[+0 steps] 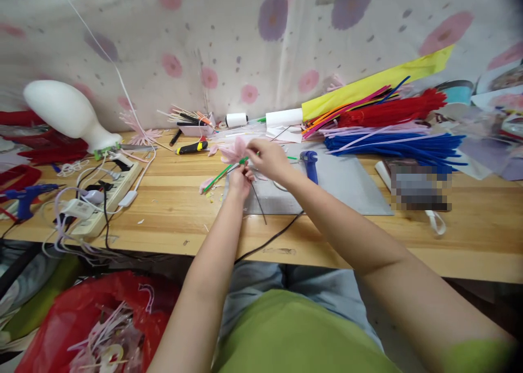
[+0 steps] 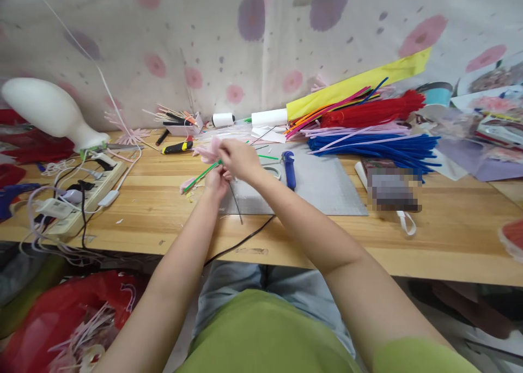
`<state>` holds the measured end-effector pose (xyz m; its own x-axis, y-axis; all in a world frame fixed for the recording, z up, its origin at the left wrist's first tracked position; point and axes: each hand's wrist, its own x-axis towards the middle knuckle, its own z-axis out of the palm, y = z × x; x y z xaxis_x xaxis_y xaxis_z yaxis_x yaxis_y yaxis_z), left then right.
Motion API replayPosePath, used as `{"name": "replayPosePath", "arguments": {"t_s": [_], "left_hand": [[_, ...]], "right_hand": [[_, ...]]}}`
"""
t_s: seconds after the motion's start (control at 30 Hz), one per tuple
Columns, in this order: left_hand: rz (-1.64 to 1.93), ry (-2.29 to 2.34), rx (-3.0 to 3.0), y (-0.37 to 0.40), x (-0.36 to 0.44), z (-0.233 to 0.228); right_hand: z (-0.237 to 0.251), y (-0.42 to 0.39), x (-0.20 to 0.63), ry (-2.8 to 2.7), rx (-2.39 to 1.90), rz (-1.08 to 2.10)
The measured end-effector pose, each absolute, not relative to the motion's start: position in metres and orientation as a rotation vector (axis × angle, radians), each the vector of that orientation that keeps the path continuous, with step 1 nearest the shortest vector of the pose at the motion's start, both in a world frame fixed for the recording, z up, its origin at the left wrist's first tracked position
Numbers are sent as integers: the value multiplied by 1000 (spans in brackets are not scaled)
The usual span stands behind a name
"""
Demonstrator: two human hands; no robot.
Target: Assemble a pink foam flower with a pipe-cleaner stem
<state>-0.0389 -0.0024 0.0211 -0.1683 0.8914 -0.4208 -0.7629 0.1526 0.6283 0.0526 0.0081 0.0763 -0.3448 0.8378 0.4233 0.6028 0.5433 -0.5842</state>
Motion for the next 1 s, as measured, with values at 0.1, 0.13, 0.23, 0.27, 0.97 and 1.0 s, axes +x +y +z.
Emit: {"name": "replayPosePath", "arguments": {"t_s": [0.1, 0.13, 0.23, 0.27, 0.97, 1.0], "left_hand": [[1440, 817, 205, -5, -52, 25], [1437, 779, 209, -5, -55, 26], [1457, 705, 199, -5, -58, 24], [1464, 681, 194, -4, -59, 21], [1367, 677, 381, 7, -61, -2], [1335, 630, 381, 5, -59, -1]], "right_hand": [[53, 15, 82, -1893, -1226, 409], [45, 15, 90, -1870, -1246, 440], [27, 9, 112, -1915, -1287, 630], [24, 5, 122, -1931, -1304, 696], [-32, 46, 220, -1406, -1821, 531], [-33, 49, 229, -1396, -1774, 575]]}}
